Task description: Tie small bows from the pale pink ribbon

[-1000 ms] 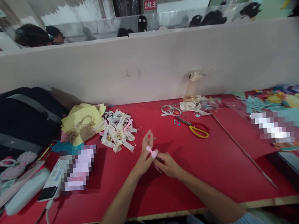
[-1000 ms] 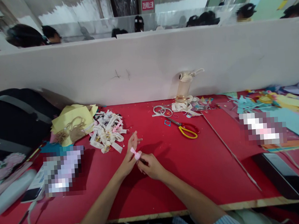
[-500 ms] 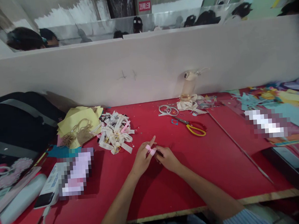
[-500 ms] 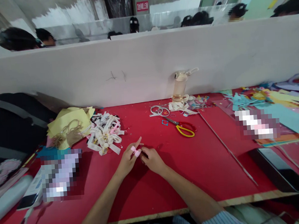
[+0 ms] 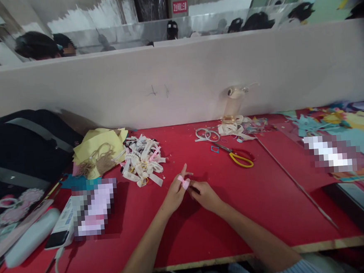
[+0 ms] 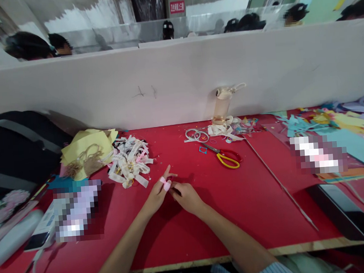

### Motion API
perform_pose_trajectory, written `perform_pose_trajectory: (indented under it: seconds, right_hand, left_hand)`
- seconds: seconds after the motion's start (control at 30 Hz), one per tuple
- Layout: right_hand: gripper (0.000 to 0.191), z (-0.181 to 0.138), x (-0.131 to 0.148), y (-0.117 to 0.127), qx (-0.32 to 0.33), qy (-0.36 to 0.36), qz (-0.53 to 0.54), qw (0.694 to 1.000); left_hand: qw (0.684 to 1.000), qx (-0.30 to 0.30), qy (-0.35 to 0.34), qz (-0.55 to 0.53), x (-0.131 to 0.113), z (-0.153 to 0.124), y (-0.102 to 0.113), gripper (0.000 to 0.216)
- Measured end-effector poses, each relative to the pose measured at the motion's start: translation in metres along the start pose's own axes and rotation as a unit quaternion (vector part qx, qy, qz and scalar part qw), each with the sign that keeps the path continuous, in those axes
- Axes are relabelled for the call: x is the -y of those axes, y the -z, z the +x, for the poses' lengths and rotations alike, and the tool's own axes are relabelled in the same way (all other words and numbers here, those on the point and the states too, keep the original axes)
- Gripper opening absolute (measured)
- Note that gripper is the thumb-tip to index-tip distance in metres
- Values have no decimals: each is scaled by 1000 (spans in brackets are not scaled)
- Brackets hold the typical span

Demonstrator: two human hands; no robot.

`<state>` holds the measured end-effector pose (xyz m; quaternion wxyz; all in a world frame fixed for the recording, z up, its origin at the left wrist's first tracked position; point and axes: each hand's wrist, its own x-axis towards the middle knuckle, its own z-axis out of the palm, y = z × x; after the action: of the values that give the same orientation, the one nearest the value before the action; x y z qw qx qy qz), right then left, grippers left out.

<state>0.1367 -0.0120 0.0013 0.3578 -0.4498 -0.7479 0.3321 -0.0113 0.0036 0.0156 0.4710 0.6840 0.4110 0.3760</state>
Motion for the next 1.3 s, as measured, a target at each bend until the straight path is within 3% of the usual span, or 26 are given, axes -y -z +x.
perform_pose_trajectory:
  seconds: [0.3, 0.4, 0.5, 0.7, 0.87, 1.1, 1.3]
  right_hand:
    - [22, -10, 7, -4, 74, 61, 18, 995]
    - [18, -9, 3, -4, 58, 72, -28, 995]
    - [15, -6, 2, -2, 40, 60, -33, 997]
    - [12, -1, 5, 4, -49, -56, 125, 989]
    - [27, 4, 3, 9, -76, -128, 228, 962]
    - [17, 1, 10, 13, -156, -62, 97, 981]
    - [18, 2, 12, 10, -123, -55, 53, 990]
  left_hand:
    - [999, 21, -31, -33, -3, -4, 3, 50]
    - [997, 45, -17, -56, -6, -5, 4, 48]
    - [995, 25, 16, -91, -7, -3, 1, 51]
    - [999, 20, 17, -33, -6, -3, 1, 55]
    - [998, 34, -19, 54, -10, -6, 2, 54]
    - [985, 54, -55, 157, -10, -6, 1, 59]
    - [970, 43, -67, 228, 3, -5, -2, 66]
